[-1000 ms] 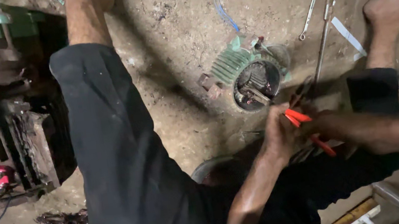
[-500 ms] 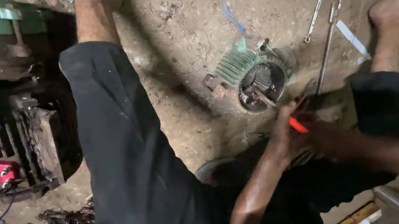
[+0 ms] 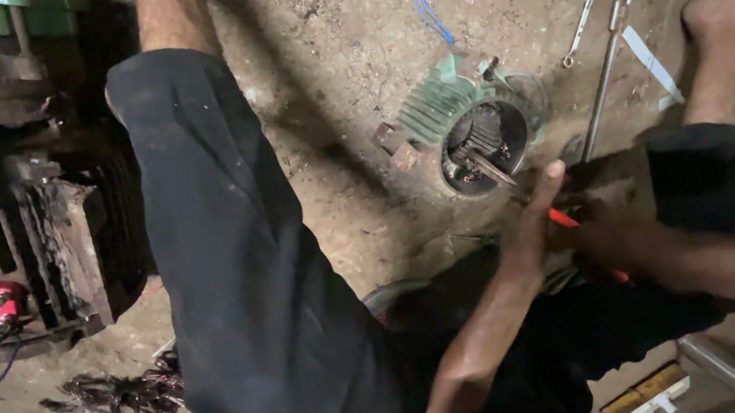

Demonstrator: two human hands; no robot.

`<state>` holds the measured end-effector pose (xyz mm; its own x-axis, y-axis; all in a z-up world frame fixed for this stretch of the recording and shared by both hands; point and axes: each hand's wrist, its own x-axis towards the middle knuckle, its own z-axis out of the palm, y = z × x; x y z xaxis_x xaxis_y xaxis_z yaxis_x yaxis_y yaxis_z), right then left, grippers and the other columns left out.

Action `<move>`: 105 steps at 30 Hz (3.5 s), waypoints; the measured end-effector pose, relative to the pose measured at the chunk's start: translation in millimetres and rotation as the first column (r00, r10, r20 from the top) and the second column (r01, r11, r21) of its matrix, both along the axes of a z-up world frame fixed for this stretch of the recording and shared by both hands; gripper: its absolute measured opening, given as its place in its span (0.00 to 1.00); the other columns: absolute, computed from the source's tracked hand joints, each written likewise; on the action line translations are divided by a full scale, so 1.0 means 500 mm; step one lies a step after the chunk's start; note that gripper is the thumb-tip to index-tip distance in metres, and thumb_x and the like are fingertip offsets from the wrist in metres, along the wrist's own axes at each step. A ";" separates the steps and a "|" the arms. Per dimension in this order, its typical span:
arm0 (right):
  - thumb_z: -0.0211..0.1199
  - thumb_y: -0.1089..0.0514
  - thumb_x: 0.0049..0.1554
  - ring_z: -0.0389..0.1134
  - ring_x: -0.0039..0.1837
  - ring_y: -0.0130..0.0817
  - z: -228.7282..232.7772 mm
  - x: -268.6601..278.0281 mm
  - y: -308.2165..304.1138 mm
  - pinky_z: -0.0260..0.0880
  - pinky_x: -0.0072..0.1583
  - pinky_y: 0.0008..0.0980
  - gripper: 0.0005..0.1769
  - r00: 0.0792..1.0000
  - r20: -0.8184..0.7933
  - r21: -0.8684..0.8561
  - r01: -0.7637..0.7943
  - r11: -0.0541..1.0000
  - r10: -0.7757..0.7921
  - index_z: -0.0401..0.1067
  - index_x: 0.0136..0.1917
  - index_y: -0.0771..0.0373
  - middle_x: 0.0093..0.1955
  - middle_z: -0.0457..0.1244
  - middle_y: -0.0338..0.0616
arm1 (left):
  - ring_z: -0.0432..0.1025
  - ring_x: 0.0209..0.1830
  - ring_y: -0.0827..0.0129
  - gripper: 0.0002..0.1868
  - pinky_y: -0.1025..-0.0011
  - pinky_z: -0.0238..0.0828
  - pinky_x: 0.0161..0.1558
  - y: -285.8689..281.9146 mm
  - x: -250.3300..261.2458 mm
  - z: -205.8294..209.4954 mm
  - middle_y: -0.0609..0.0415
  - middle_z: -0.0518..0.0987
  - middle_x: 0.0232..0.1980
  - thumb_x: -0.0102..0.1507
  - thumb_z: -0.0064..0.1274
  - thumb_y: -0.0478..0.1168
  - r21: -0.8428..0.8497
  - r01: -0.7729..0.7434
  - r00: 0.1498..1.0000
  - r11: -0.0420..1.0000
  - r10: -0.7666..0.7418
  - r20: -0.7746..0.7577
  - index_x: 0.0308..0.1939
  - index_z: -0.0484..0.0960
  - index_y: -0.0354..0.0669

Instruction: The person sits on the floor and uses pliers and a screwdriver to remove copper wire coils from a motor stator. They repeatedly pull and cut the wires, placing the removed copper pieces on the floor beside them.

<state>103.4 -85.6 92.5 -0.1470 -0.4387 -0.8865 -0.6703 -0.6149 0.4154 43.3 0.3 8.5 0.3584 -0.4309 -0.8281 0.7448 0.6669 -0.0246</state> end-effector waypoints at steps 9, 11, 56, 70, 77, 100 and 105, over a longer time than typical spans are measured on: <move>0.60 0.48 0.54 0.66 0.28 0.41 -0.022 -0.021 0.010 0.66 0.31 0.39 0.20 0.996 -0.080 0.122 0.043 0.992 -0.033 0.76 0.51 0.66 0.33 0.67 0.52 | 0.75 0.43 0.66 0.31 0.68 0.74 0.44 0.053 -0.001 0.041 0.50 0.79 0.48 0.65 0.62 0.60 -0.256 -0.179 0.982 0.950 0.157 -0.103 0.58 0.78 0.36; 0.57 0.51 0.54 0.67 0.26 0.43 -0.022 -0.027 0.017 0.67 0.29 0.41 0.20 0.994 -0.024 0.194 -0.102 0.976 0.109 0.73 0.52 0.69 0.32 0.67 0.55 | 0.73 0.51 0.68 0.35 0.66 0.71 0.50 0.059 -0.006 0.045 0.54 0.77 0.55 0.59 0.64 0.56 -0.300 -0.092 0.996 0.950 0.081 -0.049 0.64 0.75 0.42; 0.56 0.53 0.60 0.77 0.39 0.52 0.023 0.011 -0.032 0.79 0.43 0.47 0.20 0.927 -0.039 0.116 -0.367 0.923 0.373 0.71 0.61 0.66 0.49 0.70 0.58 | 0.70 0.63 0.61 0.33 0.57 0.65 0.65 -0.061 -0.120 -0.054 0.50 0.76 0.62 0.70 0.38 0.69 -0.362 -0.279 0.952 0.890 0.305 0.015 0.61 0.72 0.45; 0.60 0.57 0.54 0.77 0.42 0.46 -0.023 0.009 -0.039 0.80 0.46 0.46 0.17 0.973 -0.071 0.199 -0.201 0.959 0.218 0.75 0.53 0.68 0.43 0.70 0.52 | 0.69 0.53 0.68 0.33 0.65 0.63 0.59 -0.078 -0.119 -0.055 0.56 0.76 0.50 0.72 0.37 0.71 -0.306 -0.343 0.933 0.888 0.359 -0.005 0.56 0.72 0.46; 0.61 0.58 0.53 0.75 0.45 0.47 -0.031 -0.016 -0.031 0.80 0.48 0.47 0.18 0.983 -0.058 0.160 -0.161 0.974 0.172 0.72 0.55 0.70 0.45 0.68 0.54 | 0.69 0.59 0.69 0.33 0.65 0.62 0.62 -0.071 -0.130 -0.059 0.58 0.76 0.57 0.68 0.39 0.70 -0.282 -0.307 0.951 0.909 0.306 -0.051 0.61 0.71 0.48; 0.55 0.61 0.53 0.69 0.49 0.44 0.028 -0.053 0.066 0.75 0.46 0.46 0.28 0.989 0.119 0.008 -0.087 0.996 0.086 0.67 0.68 0.54 0.50 0.66 0.53 | 0.72 0.43 0.66 0.24 0.63 0.72 0.45 -0.086 -0.107 -0.067 0.55 0.76 0.41 0.72 0.54 0.64 -0.346 -0.420 0.908 0.839 0.382 -0.174 0.47 0.77 0.46; 0.53 0.52 0.59 0.66 0.32 0.39 0.024 -0.071 0.061 0.68 0.34 0.39 0.17 0.991 0.135 0.003 0.003 1.000 -0.004 0.68 0.58 0.61 0.33 0.64 0.48 | 0.62 0.12 0.70 0.23 0.70 0.57 0.13 -0.018 -0.079 -0.014 0.58 0.72 0.22 0.64 0.59 0.62 -0.321 -0.109 0.994 0.941 0.103 -0.034 0.32 0.77 0.46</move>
